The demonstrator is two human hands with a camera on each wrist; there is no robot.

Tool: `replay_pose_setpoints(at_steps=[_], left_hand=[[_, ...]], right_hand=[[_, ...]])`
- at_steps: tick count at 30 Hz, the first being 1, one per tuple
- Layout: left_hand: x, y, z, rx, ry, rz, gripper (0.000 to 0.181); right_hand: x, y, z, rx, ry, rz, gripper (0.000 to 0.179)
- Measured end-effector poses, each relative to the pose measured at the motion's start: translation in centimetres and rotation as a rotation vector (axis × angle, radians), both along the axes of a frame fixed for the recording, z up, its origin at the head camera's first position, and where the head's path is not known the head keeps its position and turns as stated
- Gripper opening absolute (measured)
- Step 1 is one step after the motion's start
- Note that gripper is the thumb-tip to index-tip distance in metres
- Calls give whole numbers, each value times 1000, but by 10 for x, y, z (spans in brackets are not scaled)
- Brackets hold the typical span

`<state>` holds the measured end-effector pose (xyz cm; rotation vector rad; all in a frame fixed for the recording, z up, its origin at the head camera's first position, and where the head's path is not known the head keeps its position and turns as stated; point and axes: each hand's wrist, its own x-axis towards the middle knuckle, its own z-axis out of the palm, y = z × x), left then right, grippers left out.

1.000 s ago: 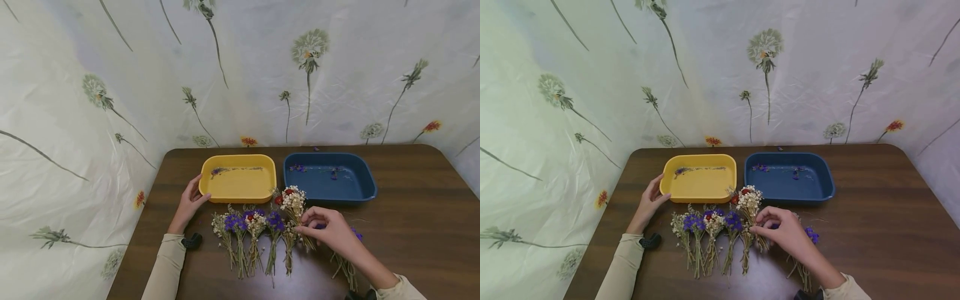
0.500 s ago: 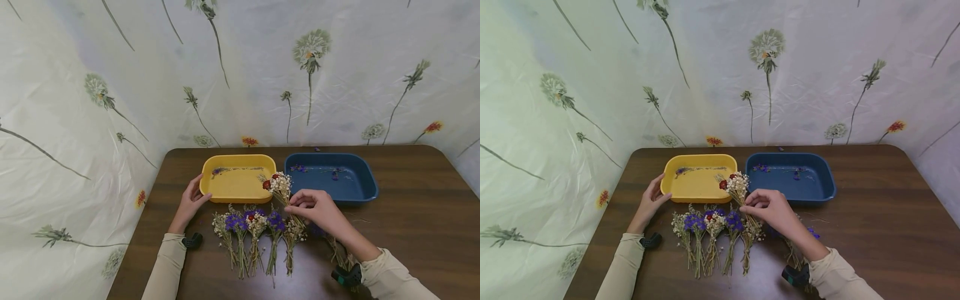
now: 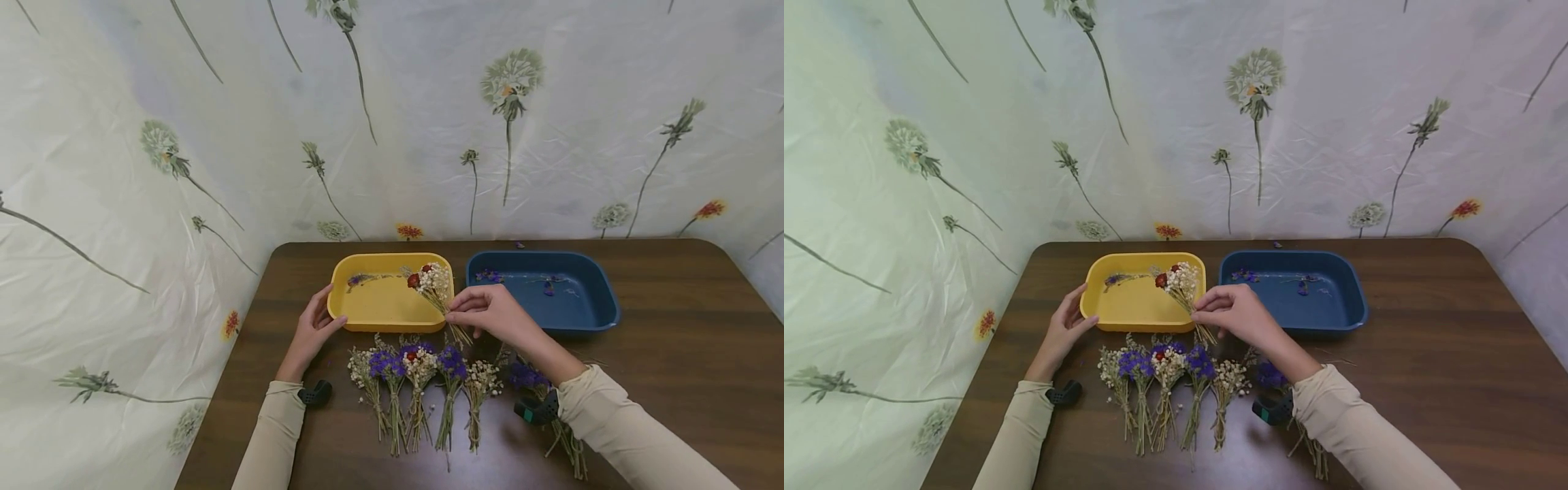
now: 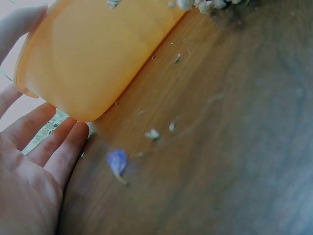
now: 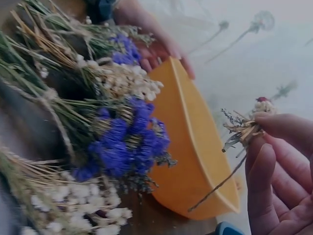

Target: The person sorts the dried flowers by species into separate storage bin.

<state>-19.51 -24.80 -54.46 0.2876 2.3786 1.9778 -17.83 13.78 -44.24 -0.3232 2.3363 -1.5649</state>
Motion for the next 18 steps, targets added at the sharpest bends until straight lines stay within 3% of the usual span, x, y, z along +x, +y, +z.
replay_pose_setpoints(at_steps=[18], left_hand=[[-1,-1,-1,-9,-17,17,73]], right_hand=[[-51,-38,-1,103,0,52,24]])
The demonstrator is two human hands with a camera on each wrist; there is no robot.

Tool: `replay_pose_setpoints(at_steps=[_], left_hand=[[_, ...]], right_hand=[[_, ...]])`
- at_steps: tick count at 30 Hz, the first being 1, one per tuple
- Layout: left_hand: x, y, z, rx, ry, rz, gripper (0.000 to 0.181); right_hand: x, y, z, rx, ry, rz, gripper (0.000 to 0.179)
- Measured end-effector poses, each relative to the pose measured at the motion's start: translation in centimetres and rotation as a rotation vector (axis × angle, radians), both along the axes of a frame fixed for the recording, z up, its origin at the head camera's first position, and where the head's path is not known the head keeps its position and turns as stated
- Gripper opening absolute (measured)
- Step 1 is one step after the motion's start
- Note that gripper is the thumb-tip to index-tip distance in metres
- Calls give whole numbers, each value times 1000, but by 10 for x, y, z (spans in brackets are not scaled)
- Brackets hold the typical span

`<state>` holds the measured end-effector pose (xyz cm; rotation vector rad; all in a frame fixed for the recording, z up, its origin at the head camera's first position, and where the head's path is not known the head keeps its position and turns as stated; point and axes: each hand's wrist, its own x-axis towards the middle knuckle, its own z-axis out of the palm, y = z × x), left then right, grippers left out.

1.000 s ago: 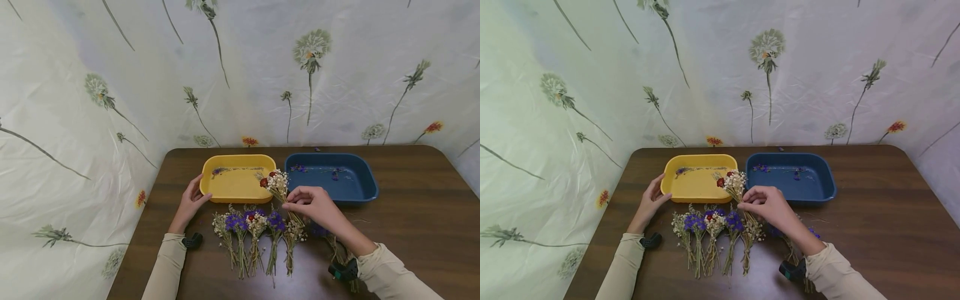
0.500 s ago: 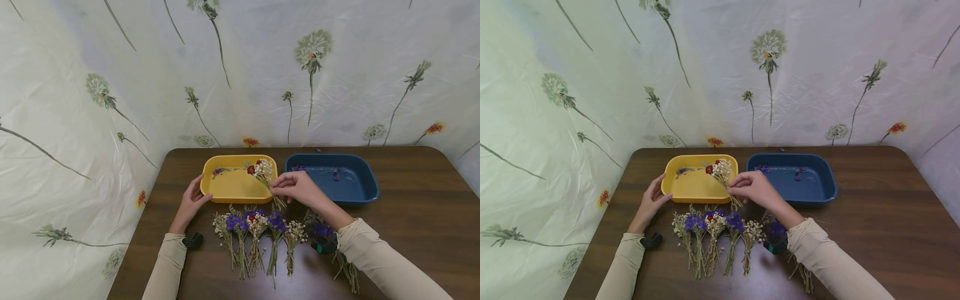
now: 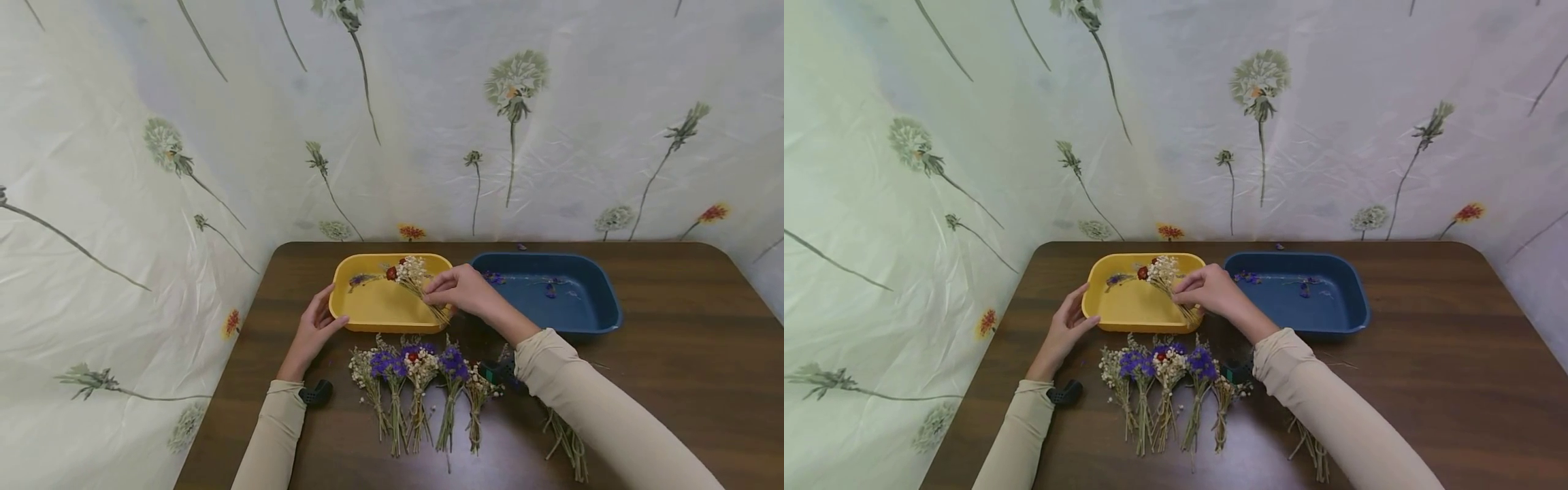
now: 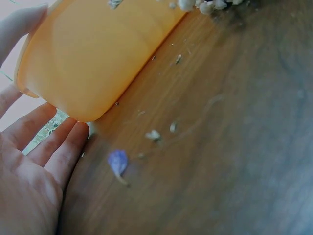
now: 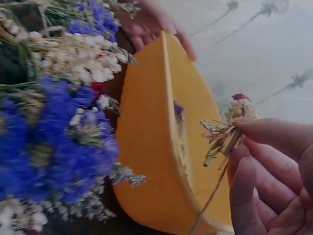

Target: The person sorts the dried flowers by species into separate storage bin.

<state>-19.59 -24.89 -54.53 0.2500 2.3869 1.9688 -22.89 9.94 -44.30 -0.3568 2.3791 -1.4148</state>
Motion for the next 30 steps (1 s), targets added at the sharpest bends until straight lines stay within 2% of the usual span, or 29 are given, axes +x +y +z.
replay_pose_setpoints(at_steps=[8,14,23,30], left_hand=[[1,0,-1,-3,4,-4,73],[0,-1,-3,-7,8,-3,71],[0,0,-3,-8,4,2,71],[0,0,0,-7,12,6,72]], right_hand=[[-16,-15,-5,12,-54,-18,21],[-27,-25,-13,59,-56,-10,18],[-34,-40,-17,139,-21,118,13],[-39,-47,-19,255,21,191,7]])
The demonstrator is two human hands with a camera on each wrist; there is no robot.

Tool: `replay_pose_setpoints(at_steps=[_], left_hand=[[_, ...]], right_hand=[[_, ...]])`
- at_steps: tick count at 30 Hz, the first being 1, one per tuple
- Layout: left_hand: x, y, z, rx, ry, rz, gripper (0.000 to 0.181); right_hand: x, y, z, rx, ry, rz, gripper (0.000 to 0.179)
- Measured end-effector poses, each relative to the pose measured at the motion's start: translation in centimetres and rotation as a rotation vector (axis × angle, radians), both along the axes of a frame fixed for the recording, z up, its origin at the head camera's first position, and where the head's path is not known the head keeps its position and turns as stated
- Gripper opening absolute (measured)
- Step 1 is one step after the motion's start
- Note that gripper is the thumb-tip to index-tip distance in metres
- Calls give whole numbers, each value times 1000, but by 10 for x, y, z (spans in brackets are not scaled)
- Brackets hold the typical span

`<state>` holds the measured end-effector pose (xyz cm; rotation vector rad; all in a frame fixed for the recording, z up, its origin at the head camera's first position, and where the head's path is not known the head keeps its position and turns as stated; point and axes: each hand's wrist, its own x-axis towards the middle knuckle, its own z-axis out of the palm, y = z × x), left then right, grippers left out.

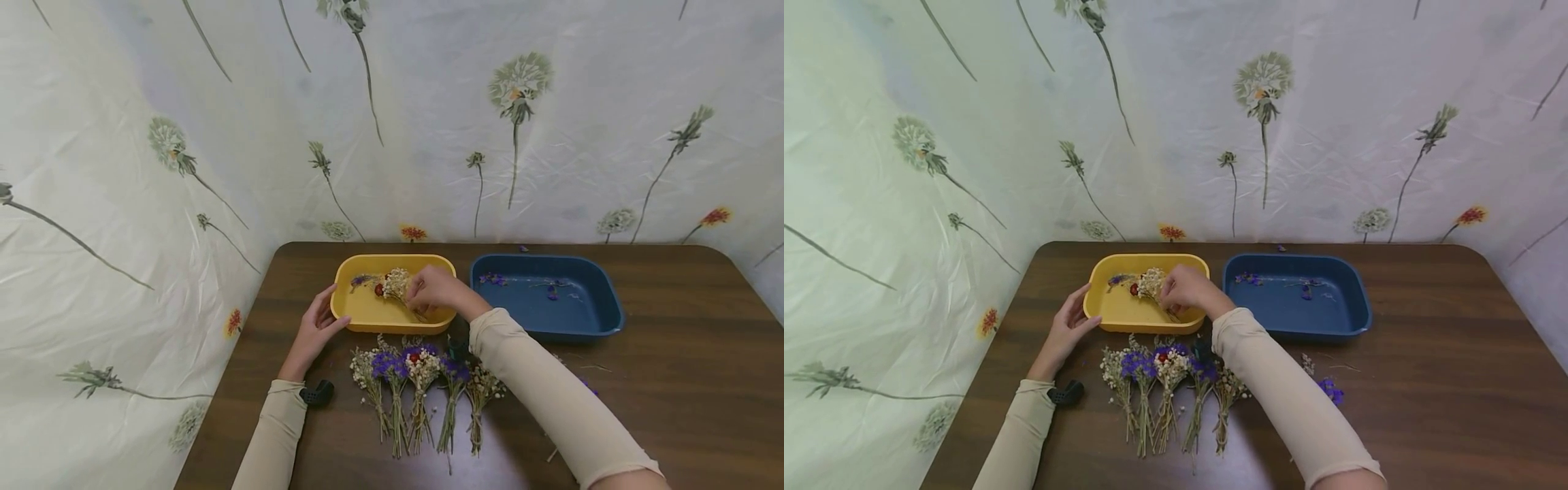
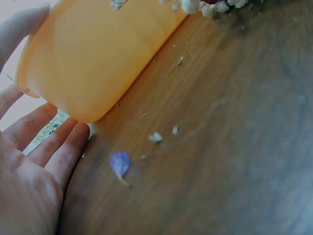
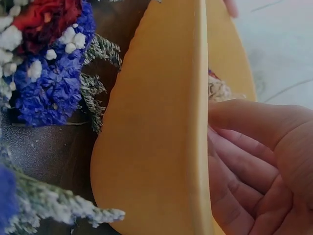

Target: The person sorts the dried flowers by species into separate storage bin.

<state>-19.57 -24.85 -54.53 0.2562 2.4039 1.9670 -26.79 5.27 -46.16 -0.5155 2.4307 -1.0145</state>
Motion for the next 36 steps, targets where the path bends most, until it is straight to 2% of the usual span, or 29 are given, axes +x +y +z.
replay_pose_setpoints(at_steps=[12,18,29,36], left_hand=[[0,-1,-3,9,-6,-8,72],[1,-1,0,12,1,0,72],[0,-2,-1,27,-26,-3,75],[-1,-1,-1,12,-2,-6,73]], right_hand=[[2,-9,-2,101,28,15,5],[5,-11,-1,112,57,23,3],[11,-5,6,37,36,8,5],[25,4,20,-3,75,-94,11]])
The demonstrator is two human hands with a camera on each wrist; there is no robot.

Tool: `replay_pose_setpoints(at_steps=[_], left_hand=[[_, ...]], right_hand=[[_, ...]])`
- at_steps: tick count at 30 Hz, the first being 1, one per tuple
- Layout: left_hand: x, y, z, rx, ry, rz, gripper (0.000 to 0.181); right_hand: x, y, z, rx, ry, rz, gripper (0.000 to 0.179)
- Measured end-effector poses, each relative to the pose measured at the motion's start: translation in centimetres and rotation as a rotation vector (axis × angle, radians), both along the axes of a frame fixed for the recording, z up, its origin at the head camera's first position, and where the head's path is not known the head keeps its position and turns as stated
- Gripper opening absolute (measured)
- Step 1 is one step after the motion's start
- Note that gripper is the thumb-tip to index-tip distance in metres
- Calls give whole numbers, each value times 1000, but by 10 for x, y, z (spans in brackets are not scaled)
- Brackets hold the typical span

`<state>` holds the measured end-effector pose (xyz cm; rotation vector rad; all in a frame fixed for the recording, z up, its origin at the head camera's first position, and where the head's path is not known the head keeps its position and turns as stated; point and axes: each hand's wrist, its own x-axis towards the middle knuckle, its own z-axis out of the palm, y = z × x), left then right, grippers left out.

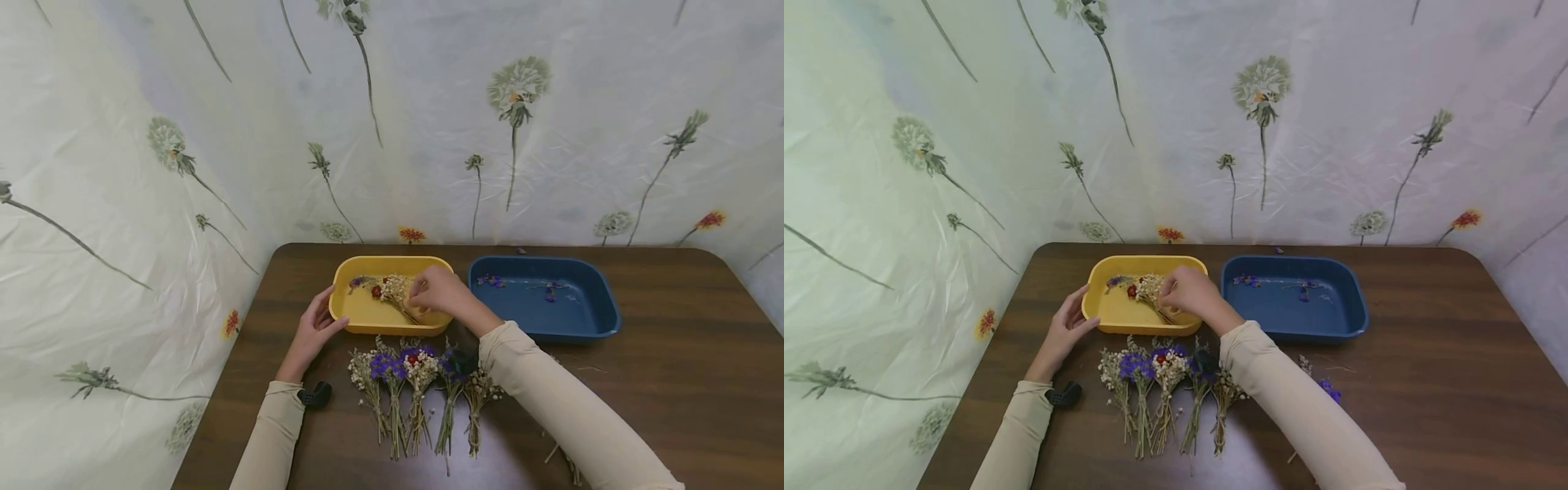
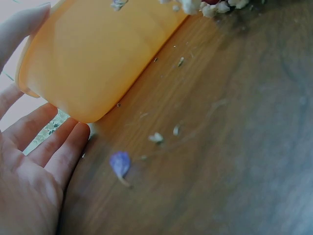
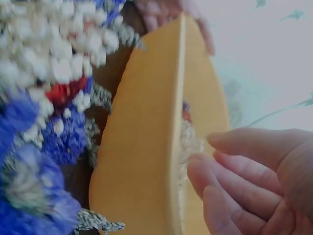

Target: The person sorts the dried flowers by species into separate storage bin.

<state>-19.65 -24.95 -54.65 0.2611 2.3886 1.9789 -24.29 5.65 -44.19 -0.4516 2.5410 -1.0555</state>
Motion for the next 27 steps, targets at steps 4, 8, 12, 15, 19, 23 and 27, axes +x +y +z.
replay_pose_setpoints(at_steps=[4,8,12,15,19,23,27], left_hand=[[0,1,1,2,-4,-4,73],[-1,0,3,3,-18,-5,74],[-2,0,3,11,-30,-13,76],[-1,1,3,15,-31,-16,78],[-1,1,3,10,-27,-13,76],[-1,1,3,3,-21,-3,74],[-1,0,2,-4,-12,2,74]], right_hand=[[10,4,7,-22,12,-18,11],[20,9,11,-44,33,-6,12],[33,16,12,-51,69,-11,14],[44,19,13,-40,106,-14,15],[60,22,14,-17,145,-26,12],[74,24,14,-6,160,-36,11],[87,25,13,-7,175,-31,11]])
